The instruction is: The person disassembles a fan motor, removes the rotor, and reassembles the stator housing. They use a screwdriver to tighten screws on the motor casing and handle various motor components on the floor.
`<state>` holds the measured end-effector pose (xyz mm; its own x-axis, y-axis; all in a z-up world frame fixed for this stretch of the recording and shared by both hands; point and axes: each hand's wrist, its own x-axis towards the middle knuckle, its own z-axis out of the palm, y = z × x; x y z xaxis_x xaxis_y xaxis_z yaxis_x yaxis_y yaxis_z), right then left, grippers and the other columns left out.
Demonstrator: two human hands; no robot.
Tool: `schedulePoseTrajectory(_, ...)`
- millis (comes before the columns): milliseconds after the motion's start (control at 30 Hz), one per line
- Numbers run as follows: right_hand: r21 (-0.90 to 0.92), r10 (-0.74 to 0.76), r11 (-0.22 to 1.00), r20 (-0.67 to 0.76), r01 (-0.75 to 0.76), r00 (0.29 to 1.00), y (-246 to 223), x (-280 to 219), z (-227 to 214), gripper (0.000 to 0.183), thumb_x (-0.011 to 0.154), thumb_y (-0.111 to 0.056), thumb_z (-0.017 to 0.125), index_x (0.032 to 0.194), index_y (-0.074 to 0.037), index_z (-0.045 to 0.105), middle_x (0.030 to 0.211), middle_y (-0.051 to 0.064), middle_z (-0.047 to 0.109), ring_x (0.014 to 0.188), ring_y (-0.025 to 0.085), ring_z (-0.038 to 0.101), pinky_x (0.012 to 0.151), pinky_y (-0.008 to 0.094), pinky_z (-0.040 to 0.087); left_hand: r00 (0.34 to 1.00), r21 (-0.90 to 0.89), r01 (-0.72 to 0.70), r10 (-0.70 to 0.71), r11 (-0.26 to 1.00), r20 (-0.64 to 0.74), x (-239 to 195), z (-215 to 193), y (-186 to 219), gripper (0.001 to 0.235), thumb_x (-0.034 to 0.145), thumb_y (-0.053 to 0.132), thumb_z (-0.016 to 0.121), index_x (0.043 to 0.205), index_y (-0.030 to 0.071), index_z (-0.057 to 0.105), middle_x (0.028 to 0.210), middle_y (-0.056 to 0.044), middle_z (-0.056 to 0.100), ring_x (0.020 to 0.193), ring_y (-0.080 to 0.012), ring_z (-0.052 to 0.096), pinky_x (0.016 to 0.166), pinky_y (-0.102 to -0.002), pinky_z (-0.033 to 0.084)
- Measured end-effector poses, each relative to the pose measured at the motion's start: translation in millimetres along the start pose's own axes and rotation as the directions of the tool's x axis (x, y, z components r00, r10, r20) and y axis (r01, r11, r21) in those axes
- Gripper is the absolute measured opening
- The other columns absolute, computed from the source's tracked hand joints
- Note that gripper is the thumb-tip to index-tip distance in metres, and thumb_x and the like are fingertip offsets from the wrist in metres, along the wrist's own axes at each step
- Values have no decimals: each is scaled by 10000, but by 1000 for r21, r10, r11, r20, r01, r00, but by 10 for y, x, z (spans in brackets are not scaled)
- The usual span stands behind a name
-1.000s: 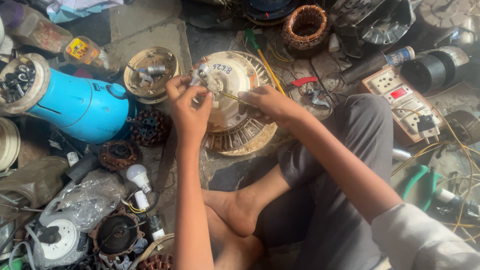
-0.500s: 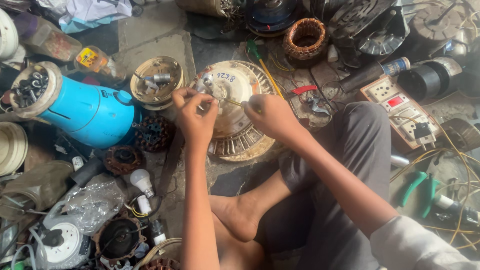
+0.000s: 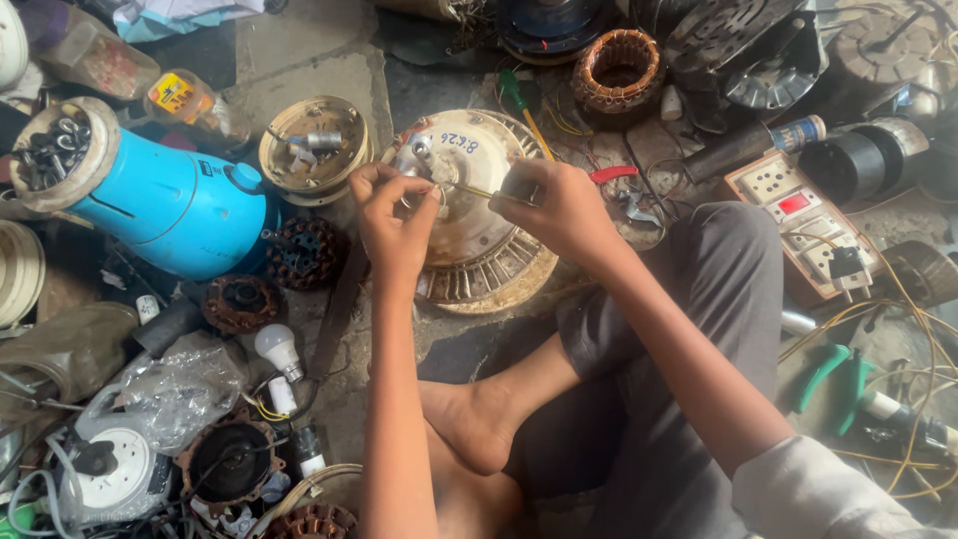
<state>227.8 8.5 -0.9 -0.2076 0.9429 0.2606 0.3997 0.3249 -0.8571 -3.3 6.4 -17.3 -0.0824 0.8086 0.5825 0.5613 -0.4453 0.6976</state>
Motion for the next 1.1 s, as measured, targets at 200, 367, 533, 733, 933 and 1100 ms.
schedulePoseTrajectory(200, 30, 15, 999, 29, -16, 999, 77, 39, 63, 324, 906, -353, 762, 912, -29, 755, 792, 91, 719, 713, 152, 669, 668, 336, 523, 998, -99, 48, -45, 994, 33, -35, -37, -23, 71, 863, 52, 786, 917, 60, 740, 1156, -54, 442, 1141, -192, 510, 1024, -328, 476)
schedulePoseTrajectory(367, 52, 36, 998, 91, -41, 995, 216, 73, 68, 316, 920, -324, 715, 922, -14, 776, 748, 101, 714, 672, 172, 656, 652, 335, 511, 998, -9, 3, -3, 1000, 59, -61, -67, 64, 129, 887, 88, 816, 994, 56, 752, 1201, -59, 459, 1192, -209, 519, 1058, -354, 480)
schedulePoseTrajectory(533, 197, 107, 973, 80, -121, 991, 312, 5, 105, 291, 895, -296, 726, 956, -14, 761, 753, 45, 714, 671, 120, 647, 623, 287, 503, 996, 197, 35, -49, 980, 69, -1, -41, 322, 338, 778, 203, 893, 974, 33, 677, 1295, -103, 467, 1206, -281, 585, 997, -398, 548)
schedulePoseTrajectory(733, 300, 125, 943, 71, -140, 990, 370, -106, 220, 286, 906, -280, 724, 940, 3, 752, 739, 30, 690, 684, 87, 601, 636, 265, 483, 991, 410, -43, -12, 911, 131, 25, -72, 526, 245, 807, 159, 871, 915, 18, 703, 1352, -132, 493, 1227, -357, 615, 964, -439, 542)
schedulePoseTrajectory(933, 364, 139, 919, 69, -154, 988, 349, -150, 266, 306, 920, -284, 696, 958, 8, 776, 737, 29, 665, 684, 100, 587, 632, 286, 466, 984, 369, -100, 37, 924, 175, 109, -93, 427, 123, 832, 94, 799, 847, 14, 706, 1539, -204, 432, 1294, -391, 590, 1029, -433, 520)
schedulePoseTrajectory(1100, 328, 134, 934, 46, -141, 990, 282, -163, 271, 337, 929, -309, 658, 936, 2, 788, 742, 45, 743, 666, 107, 648, 640, 284, 509, 978, 329, -23, -47, 944, 203, 109, -109, 348, 123, 853, 88, 772, 835, 6, 682, 1497, -191, 532, 1293, -365, 617, 1022, -409, 529)
